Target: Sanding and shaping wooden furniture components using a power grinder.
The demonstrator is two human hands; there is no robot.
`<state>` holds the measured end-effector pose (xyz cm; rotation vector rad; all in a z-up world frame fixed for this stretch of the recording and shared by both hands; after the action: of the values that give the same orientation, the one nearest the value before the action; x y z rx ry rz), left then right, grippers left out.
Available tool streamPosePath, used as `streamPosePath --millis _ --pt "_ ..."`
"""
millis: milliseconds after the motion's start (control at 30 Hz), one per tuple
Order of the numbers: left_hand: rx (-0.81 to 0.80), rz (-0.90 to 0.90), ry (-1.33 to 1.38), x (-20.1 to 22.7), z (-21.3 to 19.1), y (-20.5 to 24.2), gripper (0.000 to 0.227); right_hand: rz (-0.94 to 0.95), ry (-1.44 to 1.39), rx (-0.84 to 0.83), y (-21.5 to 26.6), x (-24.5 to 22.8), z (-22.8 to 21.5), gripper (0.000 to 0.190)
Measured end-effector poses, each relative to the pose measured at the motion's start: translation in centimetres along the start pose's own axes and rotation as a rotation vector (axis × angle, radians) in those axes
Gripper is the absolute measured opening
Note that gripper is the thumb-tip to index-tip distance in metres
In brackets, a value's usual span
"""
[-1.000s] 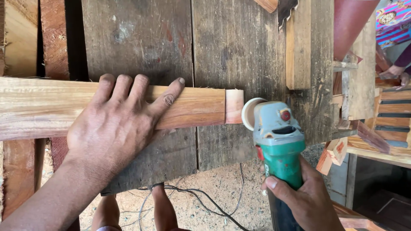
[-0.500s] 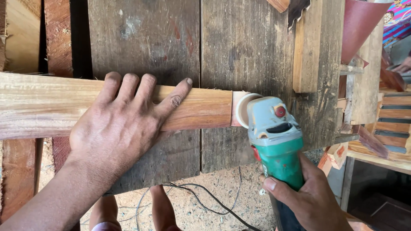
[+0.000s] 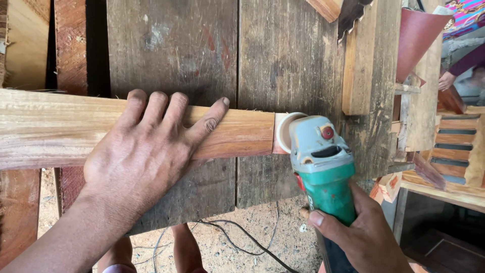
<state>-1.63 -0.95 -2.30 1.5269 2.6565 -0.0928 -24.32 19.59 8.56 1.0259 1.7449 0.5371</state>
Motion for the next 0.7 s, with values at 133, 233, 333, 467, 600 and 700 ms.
streamPosePath --millis 133,233,333,467,600,700 --pt "-0.175 0.06 -0.002 0.1 0.4 -0.1 0.084 0.047 0.037 -0.012 0.3 3.6 -2.1 0.066" --pt "-0.119 0.037 -0.028 0.1 0.2 -0.1 0.082 -0.009 0.08 0.106 0.4 1.1 -1.5 0.061" --pt "-0.124 0.034 -0.043 0.0 0.1 -0.2 0.085 0.047 0.123 0.162 0.5 2.8 -2.4 0.057" --pt "-0.203 0.054 -0.03 0.0 -0.2 -0.4 0.081 -0.046 -0.04 -0.024 0.2 5.0 -2.1 0.062" --pt "-0.243 0.07 0.004 0.0 0.1 -0.3 0.08 -0.074 -0.039 -0.018 -0.2 4.3 -1.7 0.059" --pt "-0.095 0.029 -0.021 0.0 0.0 -0.1 0.083 -0.045 -0.062 0.027 -0.4 4.6 -2.0 0.057"
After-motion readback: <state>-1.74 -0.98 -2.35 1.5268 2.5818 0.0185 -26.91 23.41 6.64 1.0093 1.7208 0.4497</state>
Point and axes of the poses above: each hand's wrist, its own y-axis away from the middle knuckle, its own z-axis out of the palm, x = y × z, the point moved 3 cm from there along -y, towards the middle knuckle, and after that the axes turned 11 degrees about -x, right-handed, at the moved point
